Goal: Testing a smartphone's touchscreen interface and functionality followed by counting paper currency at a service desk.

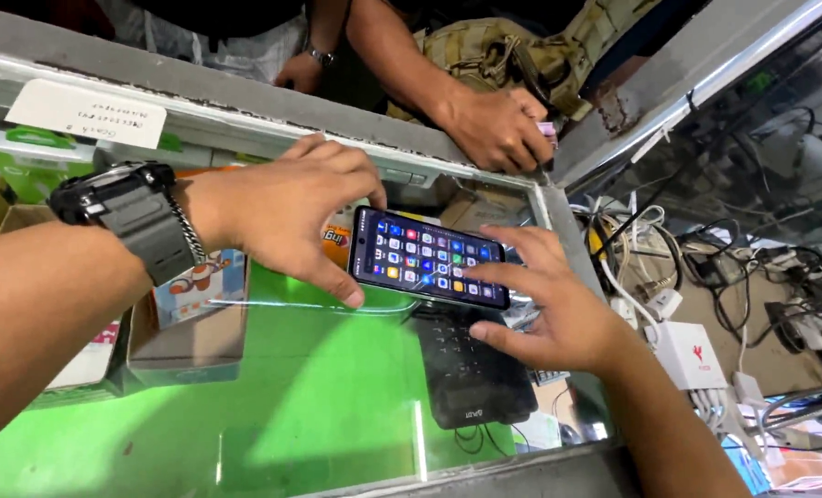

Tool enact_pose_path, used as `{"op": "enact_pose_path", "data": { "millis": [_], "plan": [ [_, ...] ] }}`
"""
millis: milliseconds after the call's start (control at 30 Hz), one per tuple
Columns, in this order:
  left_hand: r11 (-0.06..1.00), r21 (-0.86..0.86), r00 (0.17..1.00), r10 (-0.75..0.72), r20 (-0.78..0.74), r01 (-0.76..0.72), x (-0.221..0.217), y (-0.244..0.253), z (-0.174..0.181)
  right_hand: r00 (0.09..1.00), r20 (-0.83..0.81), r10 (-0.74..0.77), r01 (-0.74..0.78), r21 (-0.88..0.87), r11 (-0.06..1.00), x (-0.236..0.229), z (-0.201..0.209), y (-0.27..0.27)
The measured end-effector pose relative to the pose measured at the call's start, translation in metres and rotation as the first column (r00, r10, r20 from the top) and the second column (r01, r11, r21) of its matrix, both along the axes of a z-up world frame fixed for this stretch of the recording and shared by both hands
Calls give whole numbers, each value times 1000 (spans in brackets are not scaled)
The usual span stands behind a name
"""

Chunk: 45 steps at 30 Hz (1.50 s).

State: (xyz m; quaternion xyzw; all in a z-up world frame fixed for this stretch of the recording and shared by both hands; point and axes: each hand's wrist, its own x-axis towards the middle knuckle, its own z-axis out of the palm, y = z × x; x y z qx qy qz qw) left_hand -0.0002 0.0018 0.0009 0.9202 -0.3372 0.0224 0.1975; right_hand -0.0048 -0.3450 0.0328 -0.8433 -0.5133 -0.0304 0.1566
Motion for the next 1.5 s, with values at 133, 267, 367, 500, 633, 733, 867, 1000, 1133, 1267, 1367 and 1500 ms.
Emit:
{"op": "enact_pose_path", "data": {
  "millis": [133, 267, 367, 500, 633, 733, 867, 1000, 1133, 1267, 1367, 1500],
  "plan": [
    [1000, -6, 1000, -13, -4, 13, -1, 0, 0, 998, -28, -53, 53, -15, 998, -4, 12, -2],
    [1000, -15, 999, -22, 32, 23, -1, 1, -2, 998, 1, -66, 66, -3, 998, -2, 12, -6],
    [999, -23, 998, -34, 52, 35, 0, 1, -3, 997, -5, -72, 72, -15, 997, -2, 9, -3],
    [1000, -15, 1000, -15, 17, 16, -2, -1, 1, 1000, 16, 14, -14, 6, 1000, -2, -3, -1],
    [1000, -11, 1000, -28, 12, 28, -1, 0, 2, 998, 27, 55, -55, -6, 998, -7, 4, 4],
    [1000, 0, 1000, -17, 5, 17, 0, 0, 0, 999, 21, 28, -28, 25, 999, -4, 5, 0],
    [999, -19, 998, -38, 45, 39, 1, 1, -3, 999, -35, -36, 35, -16, 999, -7, 6, 5],
    [998, -35, 994, -56, 92, 59, 3, 0, -8, 994, -95, -48, 59, 116, 991, -10, 4, 6],
    [997, -39, 991, -65, 118, 70, 3, -1, -4, 998, -57, -20, 31, 200, 979, -2, 2, 1],
    [1000, 7, 999, -29, 36, 29, 2, -1, 4, 956, -244, -166, 185, 58, 981, -3, 11, 9],
    [999, -18, 998, -37, 46, 37, -2, -1, 0, 906, -342, -251, 261, -19, 965, -5, 7, 11],
    [999, -12, 997, -41, 59, 42, 0, -1, 1, 932, -307, -194, 212, 27, 977, -6, 12, 11]
  ]
}}
